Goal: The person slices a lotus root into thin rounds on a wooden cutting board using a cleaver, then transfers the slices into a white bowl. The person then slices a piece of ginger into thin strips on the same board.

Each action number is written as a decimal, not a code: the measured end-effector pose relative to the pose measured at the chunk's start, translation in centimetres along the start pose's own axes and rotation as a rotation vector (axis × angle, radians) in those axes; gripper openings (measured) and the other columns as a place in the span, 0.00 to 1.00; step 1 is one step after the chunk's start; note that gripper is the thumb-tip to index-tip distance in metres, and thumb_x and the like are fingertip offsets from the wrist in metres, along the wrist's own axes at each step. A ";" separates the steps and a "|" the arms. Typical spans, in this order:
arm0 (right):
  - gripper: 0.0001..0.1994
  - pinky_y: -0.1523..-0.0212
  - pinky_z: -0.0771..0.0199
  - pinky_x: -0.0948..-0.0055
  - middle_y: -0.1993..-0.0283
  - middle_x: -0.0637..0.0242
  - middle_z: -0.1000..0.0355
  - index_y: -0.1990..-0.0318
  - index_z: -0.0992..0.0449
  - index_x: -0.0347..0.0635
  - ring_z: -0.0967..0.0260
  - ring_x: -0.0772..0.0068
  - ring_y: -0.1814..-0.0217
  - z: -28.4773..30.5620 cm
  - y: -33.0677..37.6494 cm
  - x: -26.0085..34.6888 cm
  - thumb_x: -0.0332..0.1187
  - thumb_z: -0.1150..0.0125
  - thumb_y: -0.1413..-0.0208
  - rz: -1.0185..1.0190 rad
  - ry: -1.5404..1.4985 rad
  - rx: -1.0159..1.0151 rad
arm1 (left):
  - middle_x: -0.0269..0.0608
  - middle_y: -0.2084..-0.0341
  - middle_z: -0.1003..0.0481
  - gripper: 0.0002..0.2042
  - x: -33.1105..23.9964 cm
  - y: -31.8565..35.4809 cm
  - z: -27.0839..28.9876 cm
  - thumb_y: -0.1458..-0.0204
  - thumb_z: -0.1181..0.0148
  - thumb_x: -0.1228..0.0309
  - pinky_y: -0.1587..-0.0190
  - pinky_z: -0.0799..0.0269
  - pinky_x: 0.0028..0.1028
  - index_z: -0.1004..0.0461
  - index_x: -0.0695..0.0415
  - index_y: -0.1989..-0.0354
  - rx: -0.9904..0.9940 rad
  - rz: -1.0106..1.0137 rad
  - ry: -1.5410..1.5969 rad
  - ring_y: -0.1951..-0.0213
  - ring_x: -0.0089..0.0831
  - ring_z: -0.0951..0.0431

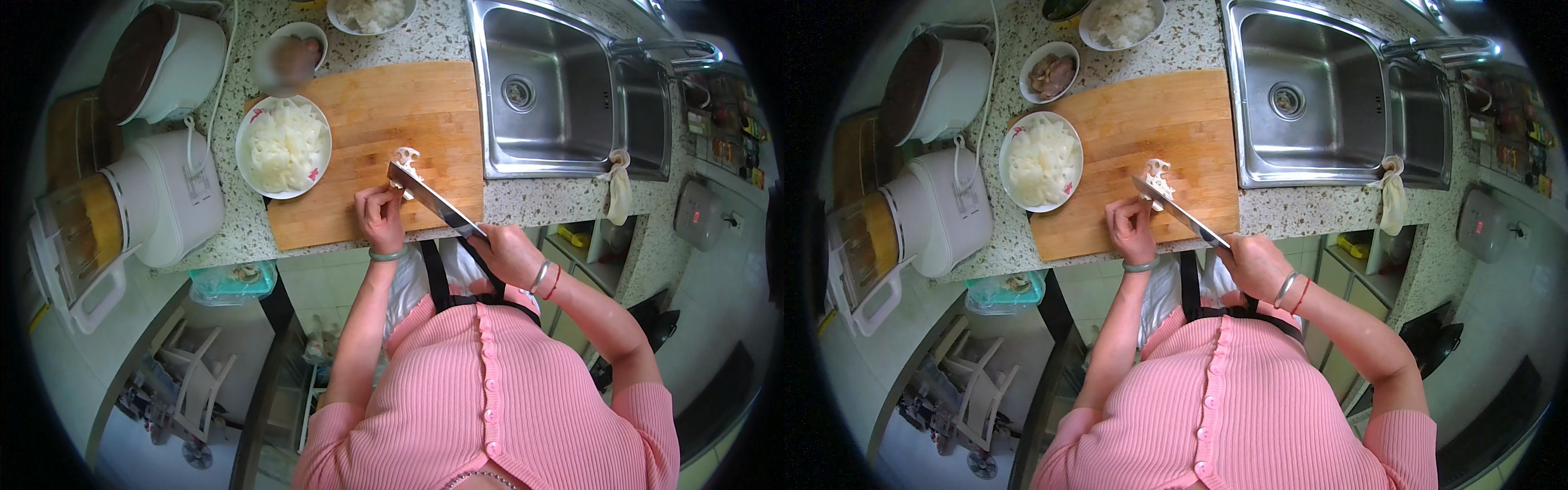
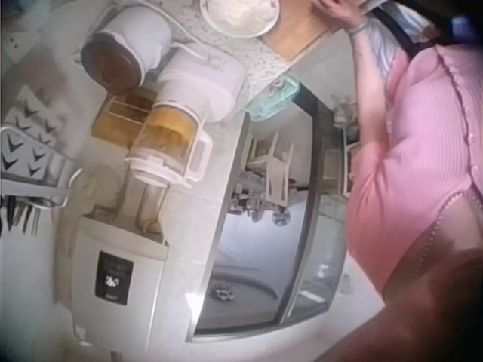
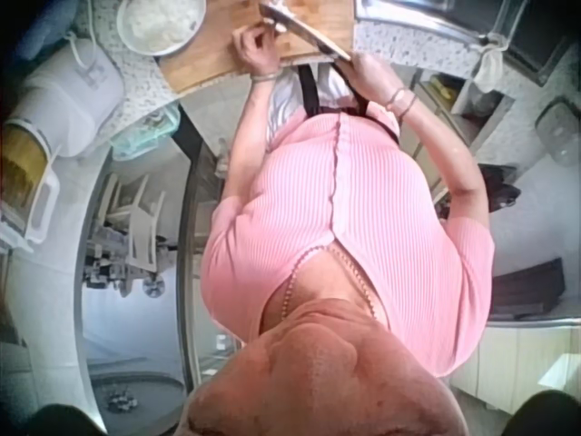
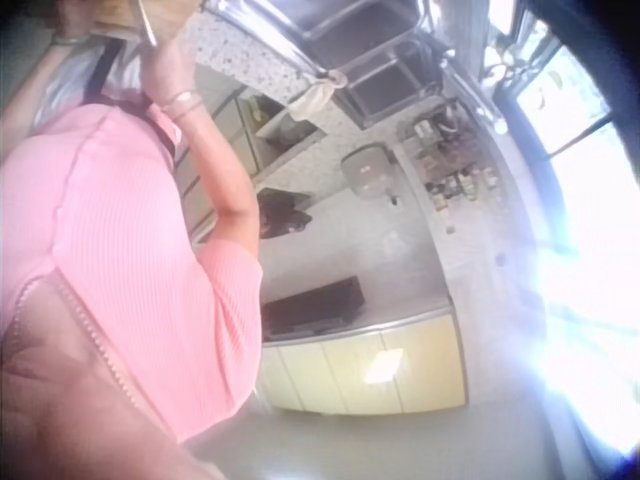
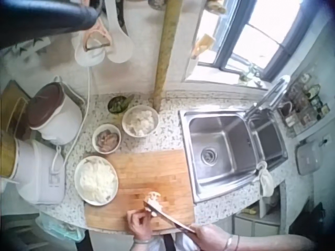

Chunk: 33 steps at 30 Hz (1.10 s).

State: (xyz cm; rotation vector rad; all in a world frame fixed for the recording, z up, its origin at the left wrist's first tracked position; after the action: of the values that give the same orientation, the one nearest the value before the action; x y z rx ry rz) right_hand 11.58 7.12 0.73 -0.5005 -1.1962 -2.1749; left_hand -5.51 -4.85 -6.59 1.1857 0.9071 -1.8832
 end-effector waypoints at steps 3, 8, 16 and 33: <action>0.12 0.65 0.29 0.48 0.73 0.42 0.27 0.66 0.24 0.33 0.28 0.38 0.68 -0.6 -0.3 0.2 0.36 0.45 0.40 -0.040 0.018 0.017 | 0.40 0.66 0.29 0.09 0.3 0.0 0.0 0.53 0.35 0.84 0.63 0.27 0.28 0.29 0.58 0.70 0.004 0.000 -0.015 0.63 0.33 0.27; 0.13 0.65 0.29 0.49 0.73 0.40 0.28 0.67 0.25 0.32 0.29 0.36 0.67 -1.6 -1.4 0.2 0.35 0.45 0.40 -0.064 0.059 0.020 | 0.40 0.67 0.29 0.09 -0.1 -0.1 0.0 0.54 0.35 0.85 0.64 0.28 0.28 0.29 0.58 0.71 0.010 -0.030 -0.071 0.64 0.34 0.27; 0.12 0.64 0.29 0.46 0.72 0.41 0.27 0.69 0.24 0.34 0.28 0.37 0.67 -2.3 -1.8 -0.2 0.36 0.45 0.40 -0.047 0.042 -0.002 | 0.40 0.68 0.29 0.09 -0.8 -0.3 0.2 0.54 0.34 0.84 0.61 0.29 0.31 0.28 0.58 0.71 0.011 -0.059 -0.087 0.64 0.34 0.27; 0.15 0.59 0.28 0.49 0.68 0.37 0.27 0.67 0.24 0.28 0.28 0.36 0.62 -1.7 -2.5 1.2 0.35 0.47 0.40 -0.050 0.118 0.110 | 0.42 0.65 0.28 0.07 -0.5 -0.5 0.2 0.52 0.37 0.85 0.60 0.28 0.30 0.28 0.60 0.70 -0.017 0.017 0.033 0.62 0.35 0.26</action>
State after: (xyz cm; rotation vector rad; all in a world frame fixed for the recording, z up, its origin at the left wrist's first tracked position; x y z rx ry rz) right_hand 8.98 6.28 -1.00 -0.2945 -1.2680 -2.1344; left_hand -5.84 -4.63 -5.97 1.2133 0.9261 -1.8436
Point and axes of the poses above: each hand's wrist, its own y-axis away from the middle knuckle, its own z-axis out of the back of the hand, x = y × z, the point moved 10 cm from there along -y, towards the middle knuckle
